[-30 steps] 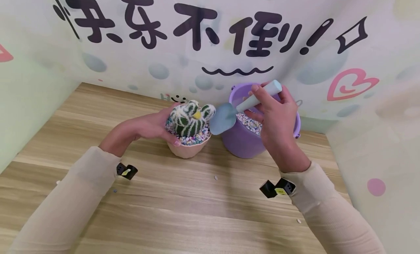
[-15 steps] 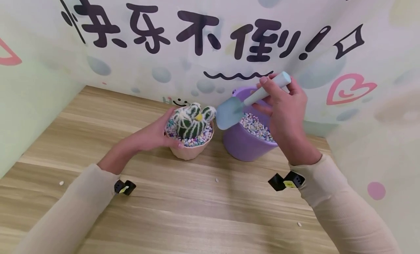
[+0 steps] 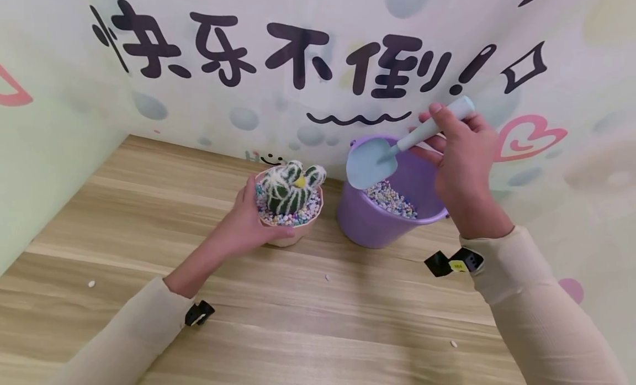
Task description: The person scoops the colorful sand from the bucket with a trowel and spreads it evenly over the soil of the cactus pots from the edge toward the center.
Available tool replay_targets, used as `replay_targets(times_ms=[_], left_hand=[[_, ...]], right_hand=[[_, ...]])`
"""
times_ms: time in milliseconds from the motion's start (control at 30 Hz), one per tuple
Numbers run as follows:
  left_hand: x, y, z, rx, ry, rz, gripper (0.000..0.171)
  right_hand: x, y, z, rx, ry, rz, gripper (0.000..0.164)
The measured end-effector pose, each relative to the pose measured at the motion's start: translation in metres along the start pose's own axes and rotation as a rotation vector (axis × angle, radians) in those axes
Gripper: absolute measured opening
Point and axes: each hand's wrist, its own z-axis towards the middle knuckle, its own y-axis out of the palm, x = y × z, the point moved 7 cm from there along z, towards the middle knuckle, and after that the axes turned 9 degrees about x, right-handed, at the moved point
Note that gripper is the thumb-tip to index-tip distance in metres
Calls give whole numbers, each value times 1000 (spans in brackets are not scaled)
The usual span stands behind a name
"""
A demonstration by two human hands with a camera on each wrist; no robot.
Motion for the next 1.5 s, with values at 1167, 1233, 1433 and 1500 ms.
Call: replay_targets(times_ms=[1167,1233,1433,1500], left_hand=[[13,3,50,-140,151,-157,113],[13,4,54,-144,147,-163,114],[15,6,64,-161,142,-174,118],[16,6,66,-164,139,-175,116]], right_hand=[[48,-44,77,187,112,-257,41],[52,-45,79,192,113,-272,40],[60,-47,83,188,116,-326,42],[63,-47,84,181,117,-342,43]])
